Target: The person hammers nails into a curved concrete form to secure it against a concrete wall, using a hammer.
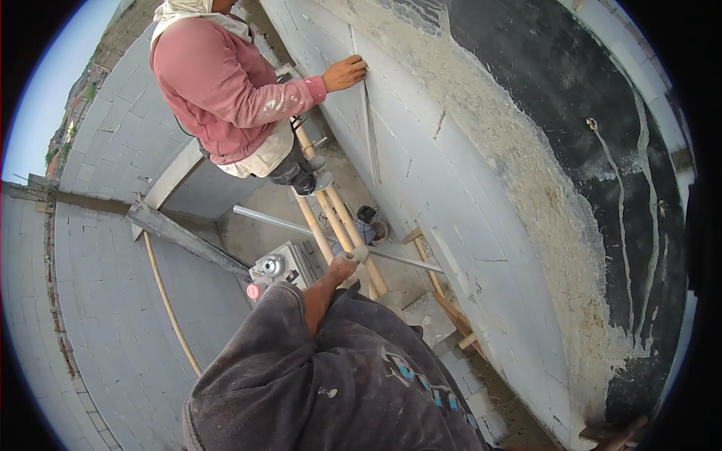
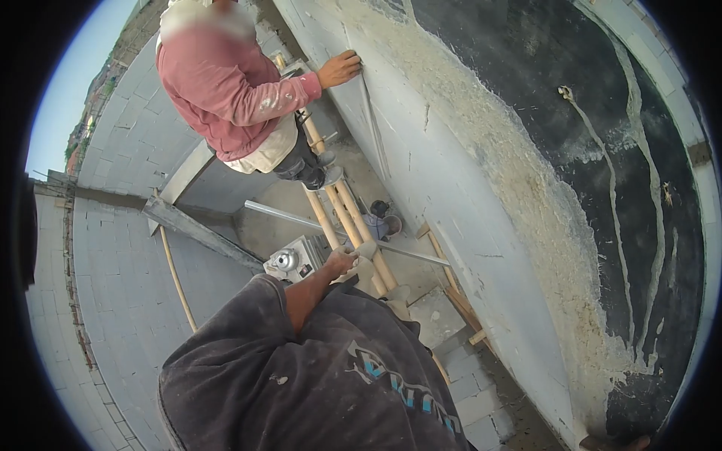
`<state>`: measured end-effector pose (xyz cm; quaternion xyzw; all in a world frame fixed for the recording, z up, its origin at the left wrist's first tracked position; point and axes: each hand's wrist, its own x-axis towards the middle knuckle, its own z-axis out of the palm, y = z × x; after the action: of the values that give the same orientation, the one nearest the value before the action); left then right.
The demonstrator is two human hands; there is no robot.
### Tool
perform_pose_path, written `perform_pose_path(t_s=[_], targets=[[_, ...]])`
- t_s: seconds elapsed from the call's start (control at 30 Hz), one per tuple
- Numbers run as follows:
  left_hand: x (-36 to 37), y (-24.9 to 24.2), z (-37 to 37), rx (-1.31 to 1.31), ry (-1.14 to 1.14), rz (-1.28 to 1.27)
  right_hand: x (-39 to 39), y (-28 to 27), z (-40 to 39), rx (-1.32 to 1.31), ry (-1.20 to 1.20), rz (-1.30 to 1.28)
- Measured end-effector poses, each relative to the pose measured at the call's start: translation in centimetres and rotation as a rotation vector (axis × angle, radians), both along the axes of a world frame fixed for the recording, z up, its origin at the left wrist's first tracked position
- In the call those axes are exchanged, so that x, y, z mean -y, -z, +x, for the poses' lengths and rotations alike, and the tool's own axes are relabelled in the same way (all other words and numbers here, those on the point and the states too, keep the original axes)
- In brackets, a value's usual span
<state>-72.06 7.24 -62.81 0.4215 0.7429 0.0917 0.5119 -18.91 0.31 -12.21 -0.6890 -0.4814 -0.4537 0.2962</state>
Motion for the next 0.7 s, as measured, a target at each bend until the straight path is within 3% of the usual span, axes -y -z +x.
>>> perform_pose_path(t_s=[0.03,0.1,0.17,0.23,0.33,0.4,0.47,0.57,0.7], targets=[[-0.2,1.1,-0.8,-0.125,0.178,0.073,0.2,0.0,0.2,-0.005,0.005,-0.018],[-0.6,10.2,-4.4,-0.565,0.907,0.419,0.7,0.1,0.9,-0.009,0.018,-0.048],[-2.7,15.4,-6.3,-0.293,0.488,0.340,0.5,-0.1,1.0,-0.011,0.025,-0.080],[-5.5,11.5,-6.8,-0.150,0.167,0.219,0.1,-0.1,1.0,-0.022,0.027,-0.107],[-9.8,2.5,-6.2,-0.168,-0.452,0.249,0.1,-0.1,0.9,-0.047,0.034,-0.138],[-12.7,-0.1,-7.6,-0.226,-0.524,0.301,0.3,-0.1,0.9,-0.070,0.043,-0.157],[-15.1,1.5,-9.6,-0.304,-0.616,0.429,0.6,-0.3,0.8,-0.090,0.053,-0.172],[-18.6,2.7,-12.8,-0.274,-0.666,0.485,0.9,-0.4,0.6,-0.121,0.069,-0.192],[-22.9,0.4,-14.0,-0.141,-0.793,0.484,0.8,-0.4,0.2,-0.154,0.076,-0.204]])
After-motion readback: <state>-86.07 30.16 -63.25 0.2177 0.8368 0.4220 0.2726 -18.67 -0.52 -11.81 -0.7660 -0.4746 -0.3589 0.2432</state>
